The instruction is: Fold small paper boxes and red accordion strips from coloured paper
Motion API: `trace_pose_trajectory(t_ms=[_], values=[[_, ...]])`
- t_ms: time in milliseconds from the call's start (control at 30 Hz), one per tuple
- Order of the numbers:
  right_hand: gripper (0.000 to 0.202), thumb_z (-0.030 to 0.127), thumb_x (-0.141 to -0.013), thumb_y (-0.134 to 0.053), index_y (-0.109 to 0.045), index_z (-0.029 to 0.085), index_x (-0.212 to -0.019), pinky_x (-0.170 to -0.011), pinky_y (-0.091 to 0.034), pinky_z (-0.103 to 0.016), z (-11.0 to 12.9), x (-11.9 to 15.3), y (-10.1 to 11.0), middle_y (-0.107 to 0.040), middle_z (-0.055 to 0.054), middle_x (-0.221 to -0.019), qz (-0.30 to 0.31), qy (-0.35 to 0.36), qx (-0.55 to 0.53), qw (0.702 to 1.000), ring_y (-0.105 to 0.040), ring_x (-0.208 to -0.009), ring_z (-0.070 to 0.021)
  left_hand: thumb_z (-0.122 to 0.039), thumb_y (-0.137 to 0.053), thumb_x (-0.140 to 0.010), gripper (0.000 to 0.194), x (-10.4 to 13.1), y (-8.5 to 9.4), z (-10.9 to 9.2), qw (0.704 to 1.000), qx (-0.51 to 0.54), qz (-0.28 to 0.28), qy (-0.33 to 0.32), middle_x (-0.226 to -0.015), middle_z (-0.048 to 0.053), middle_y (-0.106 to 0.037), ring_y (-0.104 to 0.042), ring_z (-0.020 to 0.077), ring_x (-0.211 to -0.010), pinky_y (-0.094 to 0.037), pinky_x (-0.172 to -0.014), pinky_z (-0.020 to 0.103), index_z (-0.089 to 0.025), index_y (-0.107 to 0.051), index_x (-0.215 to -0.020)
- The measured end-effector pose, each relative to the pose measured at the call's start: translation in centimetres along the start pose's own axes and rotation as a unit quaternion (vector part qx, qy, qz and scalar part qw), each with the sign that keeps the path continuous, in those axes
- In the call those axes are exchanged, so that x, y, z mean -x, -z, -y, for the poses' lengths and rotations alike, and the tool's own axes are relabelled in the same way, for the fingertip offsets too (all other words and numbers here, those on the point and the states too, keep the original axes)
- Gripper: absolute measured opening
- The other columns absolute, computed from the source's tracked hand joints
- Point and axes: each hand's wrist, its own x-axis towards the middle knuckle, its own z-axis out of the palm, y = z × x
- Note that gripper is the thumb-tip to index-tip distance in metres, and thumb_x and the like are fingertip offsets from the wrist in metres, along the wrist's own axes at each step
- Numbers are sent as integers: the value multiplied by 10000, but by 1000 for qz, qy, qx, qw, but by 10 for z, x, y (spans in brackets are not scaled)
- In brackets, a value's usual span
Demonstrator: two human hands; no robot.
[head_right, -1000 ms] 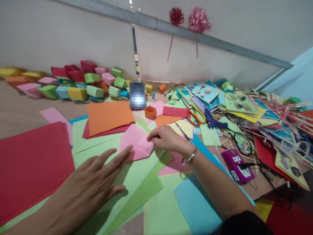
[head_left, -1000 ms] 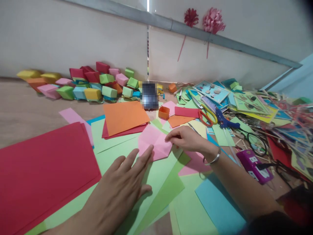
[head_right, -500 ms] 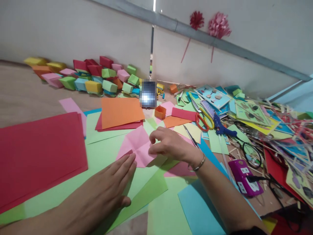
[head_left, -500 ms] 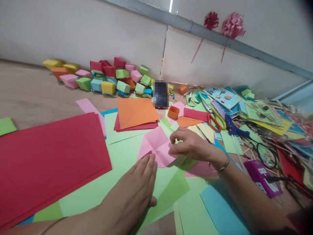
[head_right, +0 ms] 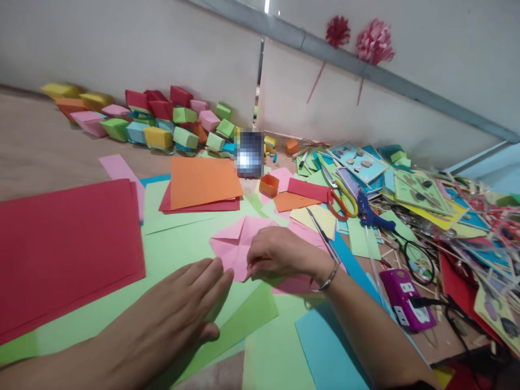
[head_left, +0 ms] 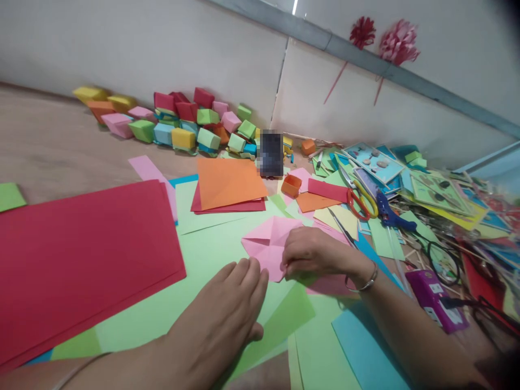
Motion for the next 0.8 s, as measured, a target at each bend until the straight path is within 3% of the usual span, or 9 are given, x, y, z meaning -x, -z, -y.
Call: trace_pose_trajectory(t_ms=[200,333,467,800], values=[[177,227,-850,-714,-639,155,-708,-639,-357,-256,6,-11,-10,-656,-24,-711,-32,-122,102,987,-521,-676,-137,-489,-599,-885,612,2,-5,-1,1000,-10,2,13,-1207,261,-651,-587,377,-1094,-498,-857,484,-34,-605,-1294],[163,180,-809,-748,-618,158,-713,-641,-343,-252,11,-16,-15,-655,-17,-709,-41,-170,113,978,-503,-672,-138,-475,-597,-894,585,1,-9,-2,1000,5,-3,2,-1359,256,-580,-568,342,-1161,-503,-838,411,-29,-625,-1273],[202,217,-782,-786,-601,159,-725,-629,-353,-239,4,-15,-22,-652,-16,-717,-86,-158,87,980,-505,-670,-133,-448,-624,-887,580,1,-13,-3,1000,16,-10,-5,-1458,231,-505,-536,322,-1234,-484,-864,379,-46,-605,-1305],[196,237,-810,-762,-588,171,-745,-667,-404,-253,-6,-12,-33,-648,-21,-733,-147,-114,50,981,-522,-687,-142,-416,-627,-890,521,-4,-11,1,1000,18,14,-3,-1457,203,-515,-591,309,-1164,-517,-781,373,-101,-618,-1305]])
